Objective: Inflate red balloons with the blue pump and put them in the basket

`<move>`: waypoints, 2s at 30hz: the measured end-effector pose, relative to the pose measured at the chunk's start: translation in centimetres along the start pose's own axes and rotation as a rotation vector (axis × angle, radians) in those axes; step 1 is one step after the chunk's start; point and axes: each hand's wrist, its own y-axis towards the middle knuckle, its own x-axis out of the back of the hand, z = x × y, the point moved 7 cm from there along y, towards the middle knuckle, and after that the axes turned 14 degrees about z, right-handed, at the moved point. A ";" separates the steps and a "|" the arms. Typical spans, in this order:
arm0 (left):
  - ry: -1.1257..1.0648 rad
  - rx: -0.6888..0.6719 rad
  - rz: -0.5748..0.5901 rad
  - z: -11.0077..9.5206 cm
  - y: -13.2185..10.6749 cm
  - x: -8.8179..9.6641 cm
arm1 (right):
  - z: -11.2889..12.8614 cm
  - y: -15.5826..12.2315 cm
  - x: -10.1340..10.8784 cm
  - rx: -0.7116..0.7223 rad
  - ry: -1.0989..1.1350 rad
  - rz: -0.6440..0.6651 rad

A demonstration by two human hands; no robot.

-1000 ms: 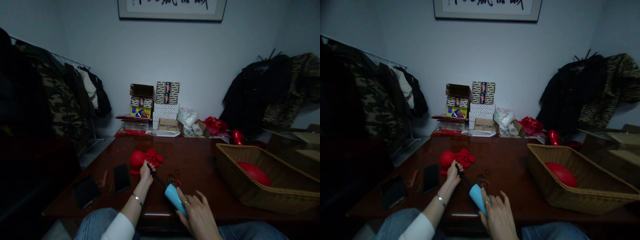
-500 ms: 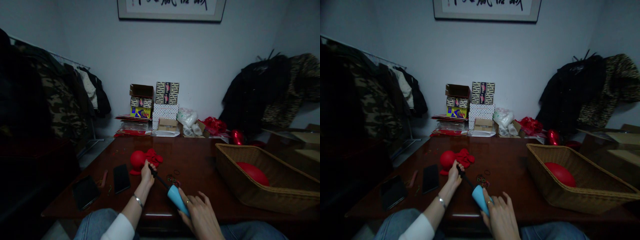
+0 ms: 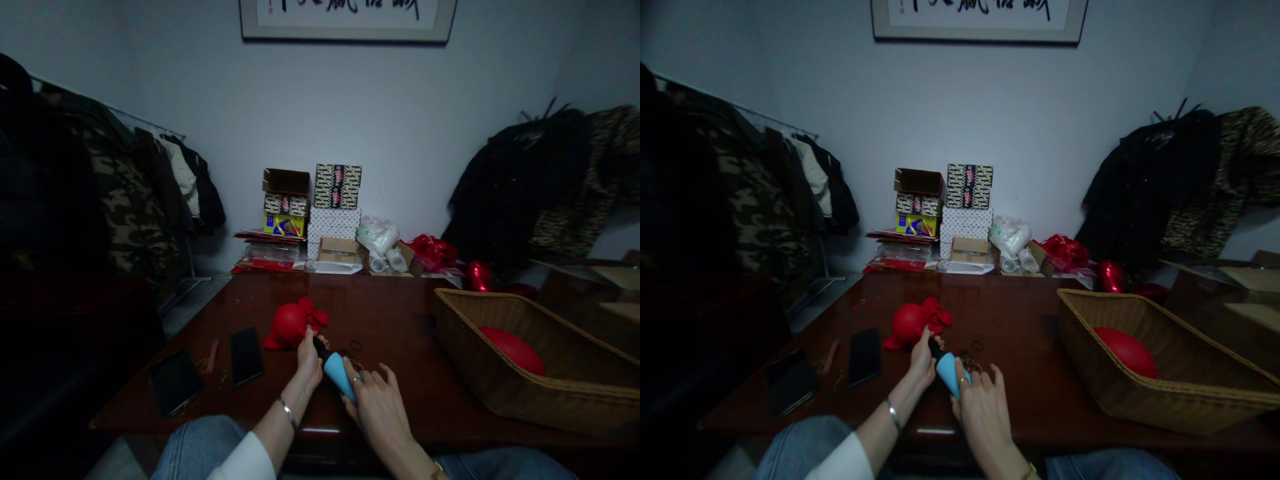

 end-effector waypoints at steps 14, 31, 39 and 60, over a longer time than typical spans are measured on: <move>0.000 -0.078 0.000 -1.6 1.3 1.0 | 0.2 -1.3 -0.5 0.035 0.026 -0.030; -0.091 -0.117 0.022 -4.0 2.2 1.4 | -3.3 -6.2 -0.6 0.148 -0.026 -0.164; -0.124 -0.099 0.050 -3.0 1.4 0.5 | -2.6 -4.6 -1.1 0.090 0.016 -0.118; -0.037 -0.080 0.038 -1.9 0.7 0.2 | 0.0 -1.3 -0.5 0.038 0.063 -0.026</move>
